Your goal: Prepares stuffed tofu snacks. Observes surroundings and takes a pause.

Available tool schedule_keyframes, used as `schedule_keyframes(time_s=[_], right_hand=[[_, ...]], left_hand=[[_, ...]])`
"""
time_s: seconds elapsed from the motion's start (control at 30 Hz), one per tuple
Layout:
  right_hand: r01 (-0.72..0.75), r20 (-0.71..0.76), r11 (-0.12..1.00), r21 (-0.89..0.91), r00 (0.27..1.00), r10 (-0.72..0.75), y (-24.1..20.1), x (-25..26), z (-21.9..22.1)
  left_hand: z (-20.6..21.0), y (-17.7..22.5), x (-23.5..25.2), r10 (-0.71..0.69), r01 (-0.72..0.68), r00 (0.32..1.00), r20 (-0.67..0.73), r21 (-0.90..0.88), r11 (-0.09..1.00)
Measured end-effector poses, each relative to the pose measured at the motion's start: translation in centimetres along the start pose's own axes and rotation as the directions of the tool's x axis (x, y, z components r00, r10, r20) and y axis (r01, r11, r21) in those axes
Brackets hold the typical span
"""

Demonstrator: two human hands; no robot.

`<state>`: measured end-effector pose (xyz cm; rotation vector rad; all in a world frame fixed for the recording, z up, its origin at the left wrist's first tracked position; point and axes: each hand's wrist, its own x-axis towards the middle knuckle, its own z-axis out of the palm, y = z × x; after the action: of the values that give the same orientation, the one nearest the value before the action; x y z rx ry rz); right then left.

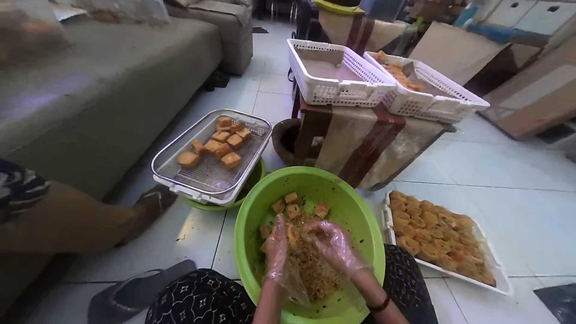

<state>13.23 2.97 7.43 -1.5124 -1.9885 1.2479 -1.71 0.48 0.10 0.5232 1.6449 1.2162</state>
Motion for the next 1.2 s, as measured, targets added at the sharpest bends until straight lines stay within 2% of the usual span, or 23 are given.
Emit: schedule_keyframes(time_s=[0.1, 0.2, 0.27, 0.33, 0.4, 0.5, 0.57, 0.73, 0.8, 0.9, 0.97, 1.07, 1.13, 1.2], right_hand=[[0.050, -0.091, 0.996, 0.071, 0.995, -0.044, -0.3, -0.3, 2.9], [0.107, -0.218, 0.993, -0.052, 0.969, -0.115, 0.2, -1.3, 6.1], [0.112, -0.259, 0.990, -0.083, 0.957, -0.130, 0.7, -1.5, 7.2], [0.088, -0.237, 0.994, -0.065, 0.966, -0.101, 0.2, -1.0, 6.6], [0.042, -0.187, 0.992, -0.115, 0.980, -0.063, -0.6, -0.1, 5.3], [0.016, -0.125, 0.945, -0.326, 0.990, -0.059, -1.8, 0.0, 4.3], [0.091, -0.036, 0.916, -0.391, 0.993, -0.114, -2.5, -0.5, 3.5], [0.270, 0.097, 0.942, -0.200, 0.962, -0.255, -1.3, -0.7, 0.8], [0.240, 0.188, 0.934, -0.265, 0.963, -0.194, -1.5, -0.6, 1.0], [0.071, 0.212, 0.918, -0.391, 0.977, 0.014, -2.4, -0.2, 2.1], [-0.003, 0.153, 0.935, -0.354, 0.986, 0.061, -2.3, 0.4, 2.3], [-0.061, 0.062, 0.977, -0.205, 0.995, 0.075, -1.4, 0.8, 2.6], [-0.028, -0.033, 0.998, -0.056, 0.999, 0.026, -0.6, 0.6, 3.2], [0.093, -0.160, 0.994, 0.065, 0.984, -0.082, 0.2, -0.1, 4.5]], left_hand=[[0.0, -0.1, 0.0, -0.017, 0.016, 0.999, -0.031, -0.008, 1.000], [-0.1, 0.0, 0.1, -0.025, 0.021, 0.999, -0.043, -0.104, 0.994], [-0.1, -0.5, 0.2, -0.010, 0.005, 1.000, -0.020, -0.233, 0.973], [-0.4, -0.7, -0.1, 0.024, -0.011, 0.999, 0.047, -0.265, 0.964], [-0.6, 0.2, -0.9, 0.036, -0.024, 0.993, 0.111, -0.113, 0.993], [-0.1, 0.8, -1.4, 0.075, -0.083, 0.990, 0.118, 0.060, 0.995], [-0.2, 0.8, -1.4, 0.050, -0.050, 0.995, 0.084, -0.007, 0.999], [-0.6, -0.2, -0.7, -0.059, 0.067, 0.997, 0.053, -0.167, 0.984], [-0.3, 0.2, -0.9, -0.041, 0.054, 0.995, 0.094, -0.138, 0.989], [0.2, 1.3, -1.3, 0.031, -0.038, 0.997, 0.071, 0.104, 0.994], [0.0, 1.4, -1.6, 0.105, -0.108, 0.994, 0.027, 0.118, 0.987], [0.0, 1.4, -1.8, 0.152, -0.150, 0.985, -0.080, 0.032, 0.988], [0.1, 1.3, -1.6, 0.164, -0.167, 0.980, -0.109, -0.017, 0.986], [0.1, 1.1, -1.4, 0.187, -0.192, 0.975, -0.125, -0.037, 0.981]])
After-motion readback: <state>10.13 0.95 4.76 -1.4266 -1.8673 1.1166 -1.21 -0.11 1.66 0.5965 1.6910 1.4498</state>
